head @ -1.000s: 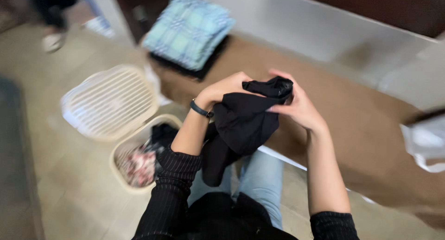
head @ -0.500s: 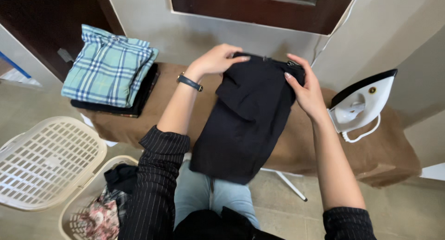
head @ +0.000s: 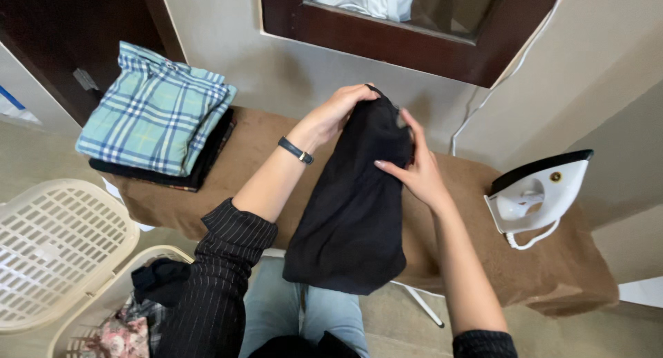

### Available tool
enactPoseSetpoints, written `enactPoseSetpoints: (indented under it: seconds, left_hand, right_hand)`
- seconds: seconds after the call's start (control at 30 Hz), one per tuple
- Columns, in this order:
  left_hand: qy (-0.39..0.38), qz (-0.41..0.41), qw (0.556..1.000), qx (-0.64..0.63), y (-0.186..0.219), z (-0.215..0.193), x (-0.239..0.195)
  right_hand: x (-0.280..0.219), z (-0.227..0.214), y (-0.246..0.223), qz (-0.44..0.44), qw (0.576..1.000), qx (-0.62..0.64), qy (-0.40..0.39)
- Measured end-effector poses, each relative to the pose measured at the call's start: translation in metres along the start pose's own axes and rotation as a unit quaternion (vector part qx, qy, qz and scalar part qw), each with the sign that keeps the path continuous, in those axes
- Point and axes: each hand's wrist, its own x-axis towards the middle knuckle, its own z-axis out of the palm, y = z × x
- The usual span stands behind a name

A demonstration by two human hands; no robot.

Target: The person irons a black garment on an ironing board, smoothing it out and repeatedly moving the iron across its surface, before folding the garment and placing it on a stack of clothes.

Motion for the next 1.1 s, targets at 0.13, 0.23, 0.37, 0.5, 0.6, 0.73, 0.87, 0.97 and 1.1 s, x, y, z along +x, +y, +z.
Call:
enactPoseSetpoints:
  seconds: [0.13, 0.23, 0.37, 0.5, 0.6, 0.73, 0.87, 0.97, 1.1]
  left_hand:
    - [0.012, 0.052, 0.999, 0.005, 0.0, -0.011, 0.0]
    - [0.04, 0.197, 0.976, 0.086, 0.015, -0.023, -0.011]
    - [0.081, 0.328, 0.934, 0.113, 0.035, -0.052, -0.014]
    - [0.087, 0.327, 0.941, -0.004, 0.067, -0.071, -0.041]
    - [0.132, 0.405, 0.874, 0.234, 0.061, -0.085, -0.049]
    - [0.151, 0.397, 0.861, 0.28, 0.048, -0.095, -0.048]
    - [0.117, 0.441, 0.859, 0.235, 0.052, -0.106, -0.052]
    - [0.155, 0.444, 0.842, 0.265, 0.058, -0.115, -0.048]
    - [0.159, 0.473, 0.826, 0.261, 0.086, -0.119, -0.068]
  right_hand:
    - [0.008, -0.017, 0.0, -0.061, 0.99, -0.127, -0.029]
    - [0.01, -0.034, -0.001, -0.096, 0.986, -0.136, 0.001]
    - [0.005, -0.068, -0.015, -0.209, 0.952, -0.224, -0.021]
    - [-0.002, -0.098, 0.002, -0.073, 0.907, -0.409, -0.069]
    - [-0.007, -0.102, 0.014, 0.064, 0.929, -0.358, -0.07]
    - [-0.015, -0.082, -0.018, 0.181, 0.929, -0.283, -0.154]
    - [-0.023, -0.08, -0.002, 0.172, 0.952, -0.25, -0.034]
    - [-0.029, -0.098, -0.031, 0.143, 0.964, -0.215, -0.057]
    - [-0.042, -0.132, -0.083, 0.167, 0.968, -0.176, -0.069]
